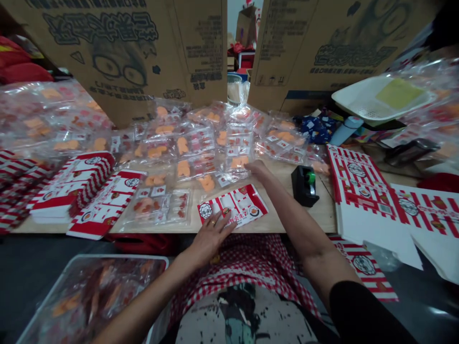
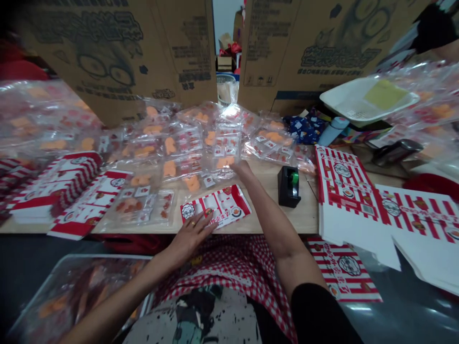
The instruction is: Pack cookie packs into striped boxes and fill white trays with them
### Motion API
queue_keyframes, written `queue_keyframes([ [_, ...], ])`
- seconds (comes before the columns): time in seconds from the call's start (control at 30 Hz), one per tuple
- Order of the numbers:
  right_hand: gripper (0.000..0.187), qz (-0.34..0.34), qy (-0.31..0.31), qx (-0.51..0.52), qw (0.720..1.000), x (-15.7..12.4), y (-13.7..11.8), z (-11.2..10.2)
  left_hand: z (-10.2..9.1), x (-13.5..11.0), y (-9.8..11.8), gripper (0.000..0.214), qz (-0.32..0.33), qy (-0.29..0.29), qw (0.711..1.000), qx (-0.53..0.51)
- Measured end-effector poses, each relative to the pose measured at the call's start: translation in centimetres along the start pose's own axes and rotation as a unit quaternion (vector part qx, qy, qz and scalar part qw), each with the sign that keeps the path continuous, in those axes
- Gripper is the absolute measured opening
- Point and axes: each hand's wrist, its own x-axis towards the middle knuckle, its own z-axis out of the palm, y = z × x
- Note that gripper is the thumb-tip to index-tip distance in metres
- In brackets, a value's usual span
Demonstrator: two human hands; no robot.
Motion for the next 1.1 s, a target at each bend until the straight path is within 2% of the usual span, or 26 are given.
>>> queue_keyframes([
  [0.07,0.019,0.006,-0.018,0.062,0.998,-0.5,-0.3,-0.8,-0.7,-0.3,-0.3,0.071,0.022,0.011,0.999,-0.021],
  [0.13,0.015,0.001,-0.024,0.107,0.994,-1.5,-0.5,-2.8,-2.9,-0.9,-0.6,0.065,0.044,0.055,0.995,-0.064],
  [0.23,0.02,-0.026,-0.008,0.158,0.987,-3.8,-0.3,-7.0,-7.6,-1.3,-1.6,0.052,0.038,0.151,0.976,-0.154],
  [0.27,0.023,-0.04,0.0,0.177,0.983,-4.6,-0.1,-8.4,-8.9,-1.1,-2.3,0.046,0.021,0.168,0.967,-0.191],
  [0.33,0.03,-0.07,0.026,0.22,0.973,-6.1,0.5,-11.1,-10.4,0.0,-4.4,0.031,-0.012,0.164,0.949,-0.268],
  [0.43,0.036,-0.087,0.07,0.236,0.965,-8.0,1.6,-14.0,-9.9,2.8,-8.1,0.026,-0.033,0.121,0.944,-0.306],
  [0.5,0.037,-0.094,0.13,0.167,0.973,-9.0,2.0,-15.1,-8.4,4.9,-9.3,0.024,-0.06,0.11,0.964,-0.233],
  [0.53,0.039,-0.102,0.173,0.105,0.974,-9.5,2.0,-15.2,-7.7,5.8,-9.1,0.022,-0.079,0.116,0.974,-0.178],
  [0.6,0.045,-0.125,0.254,-0.052,0.958,-10.6,1.5,-14.7,-6.6,7.2,-7.0,0.024,-0.097,0.145,0.98,-0.094],
  [0.63,0.048,-0.135,0.274,-0.128,0.944,-11.2,1.0,-14.0,-6.2,7.9,-5.1,0.033,-0.085,0.167,0.979,-0.082],
  [0.7,0.046,-0.144,0.265,-0.241,0.922,-12.6,-0.4,-11.8,-5.6,9.6,-0.8,0.063,-0.021,0.206,0.969,-0.133],
  [0.77,0.042,-0.156,0.213,-0.281,0.922,-14.0,-2.0,-9.4,-5.3,11.8,2.8,0.091,0.03,0.253,0.943,-0.213],
  [0.8,0.043,-0.174,0.171,-0.272,0.931,-14.6,-2.7,-8.4,-5.3,13.0,4.0,0.088,0.039,0.274,0.925,-0.26],
  [0.87,0.05,-0.236,0.083,-0.199,0.948,-15.1,-3.3,-7.7,-5.6,15.0,4.5,0.065,-0.006,0.313,0.876,-0.366],
  [0.9,0.053,-0.268,0.064,-0.151,0.949,-14.9,-3.2,-8.1,-5.9,15.7,3.9,0.054,-0.043,0.325,0.843,-0.427],
  [0.93,0.055,-0.294,0.073,-0.109,0.947,-14.4,-2.9,-8.8,-6.4,16.1,3.1,0.047,-0.078,0.327,0.802,-0.494],
  [0.97,0.055,-0.307,0.105,-0.076,0.943,-13.6,-2.3,-9.9,-7.0,16.2,2.1,0.045,-0.104,0.32,0.757,-0.561],
  [1.03,0.053,-0.292,0.177,-0.027,0.939,-11.3,-0.8,-12.7,-8.4,15.6,0.0,0.051,-0.105,0.271,0.679,-0.674],
  [1.07,0.053,-0.268,0.17,0.004,0.948,-10.1,0.1,-14.0,-9.2,14.9,-0.7,0.055,-0.086,0.234,0.658,-0.71],
  [1.1,0.054,-0.239,0.126,0.047,0.962,-9.0,1.0,-15.1,-10.1,14.2,-1.3,0.055,-0.06,0.197,0.653,-0.729],
])
